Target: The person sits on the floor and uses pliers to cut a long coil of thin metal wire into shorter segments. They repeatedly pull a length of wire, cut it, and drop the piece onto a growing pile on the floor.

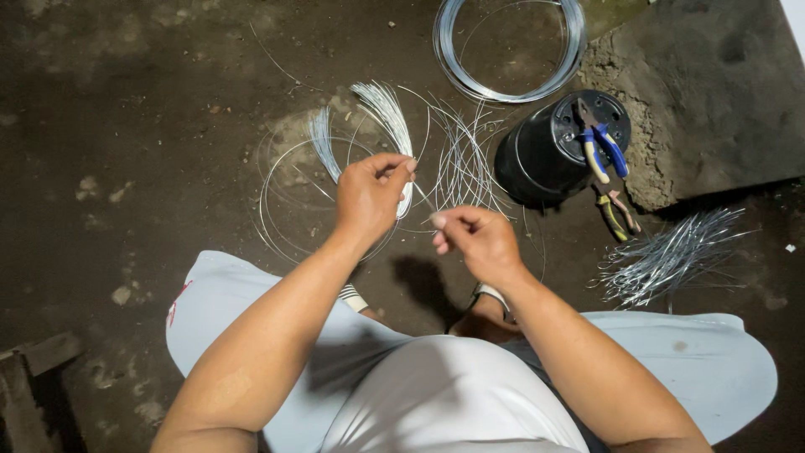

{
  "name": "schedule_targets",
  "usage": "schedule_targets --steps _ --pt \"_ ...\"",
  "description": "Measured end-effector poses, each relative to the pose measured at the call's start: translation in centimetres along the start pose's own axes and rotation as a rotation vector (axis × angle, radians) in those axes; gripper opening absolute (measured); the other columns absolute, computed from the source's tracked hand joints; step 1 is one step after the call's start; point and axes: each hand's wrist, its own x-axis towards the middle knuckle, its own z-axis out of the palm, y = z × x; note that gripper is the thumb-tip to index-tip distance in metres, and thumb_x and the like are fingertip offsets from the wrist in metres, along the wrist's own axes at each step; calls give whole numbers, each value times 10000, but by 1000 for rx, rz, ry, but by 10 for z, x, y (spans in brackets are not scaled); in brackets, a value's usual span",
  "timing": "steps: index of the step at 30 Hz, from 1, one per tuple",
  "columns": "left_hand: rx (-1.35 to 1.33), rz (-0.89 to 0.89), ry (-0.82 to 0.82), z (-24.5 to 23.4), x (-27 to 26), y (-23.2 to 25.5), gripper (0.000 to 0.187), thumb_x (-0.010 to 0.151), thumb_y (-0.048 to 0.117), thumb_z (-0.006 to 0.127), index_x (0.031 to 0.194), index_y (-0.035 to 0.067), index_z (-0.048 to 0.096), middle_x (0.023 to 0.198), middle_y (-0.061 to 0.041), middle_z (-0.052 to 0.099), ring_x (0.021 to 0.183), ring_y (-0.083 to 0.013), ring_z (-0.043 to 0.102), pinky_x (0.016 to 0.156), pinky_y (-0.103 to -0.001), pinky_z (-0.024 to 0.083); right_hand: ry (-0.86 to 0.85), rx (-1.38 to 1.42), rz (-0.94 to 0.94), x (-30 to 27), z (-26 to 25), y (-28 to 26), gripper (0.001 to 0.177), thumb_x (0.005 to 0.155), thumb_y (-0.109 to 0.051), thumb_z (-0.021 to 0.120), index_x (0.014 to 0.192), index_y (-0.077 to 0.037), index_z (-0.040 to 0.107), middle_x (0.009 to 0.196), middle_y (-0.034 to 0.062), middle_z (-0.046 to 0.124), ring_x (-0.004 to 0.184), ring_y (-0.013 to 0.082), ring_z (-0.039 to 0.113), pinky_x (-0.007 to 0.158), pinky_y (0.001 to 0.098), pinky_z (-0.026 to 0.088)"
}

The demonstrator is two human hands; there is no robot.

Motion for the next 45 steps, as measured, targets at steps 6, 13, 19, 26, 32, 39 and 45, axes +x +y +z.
schedule_targets --steps 6,13,19,26,32,39,45 --pt "401 558 109 -18 -24 19 117 944 177 733 1000 86 782 958 -127 753 852 -318 719 735 -395 544 90 -551 -360 23 -16 -37 103 929 -125 750 1004 -65 788 827 56 733 678 118 649 617 293 508" --pt "325 340 -67 -19 -30 25 147 953 183 733 1022 62 778 805 -127 752 713 -252 719 627 -356 541 -136 -526 -753 39 -9 -53 137 909 -70 765 1045 -72 783 918 63 697 827 161 675 730 289 532" --pt "-163 19 -192 -18 -13 3 192 959 189 709 1005 8 754 807 -43 756 651 -57 652 585 -223 537 -46 -415 -652 45 1 -53 201 883 -79 813 1075 -66 756 895 47 680 805 118 644 743 271 534" --pt "-290 -75 -219 -20 -9 -2 191 958 186 707 1003 11 770 791 -7 724 624 -33 578 539 -200 447 -22 -186 -541 36 26 -30 506 989 -56 688 1479 -65 564 1090 39 700 943 69 635 855 242 542" --pt "-318 -114 -231 -16 -7 -9 182 957 157 697 1008 -4 763 793 -19 739 623 -37 591 540 -201 454 -141 -299 -623 28 25 -38 513 1039 -47 565 1546 -72 491 1133 59 632 986 97 610 874 255 541" --pt "-329 -116 -226 -15 -4 -15 172 955 129 694 1031 -13 753 805 -43 741 624 -41 599 543 -202 460 -240 -215 -471 25 25 -39 521 1047 -46 536 1563 -91 479 1076 38 574 888 88 581 772 261 552" --pt "-366 -16 -85 -19 -1 12 162 956 138 711 996 -16 741 776 -13 701 625 -44 592 535 -207 465 -302 -18 -262 46 46 5 326 1022 -85 626 1335 3 654 1049 42 711 788 102 647 719 273 560"
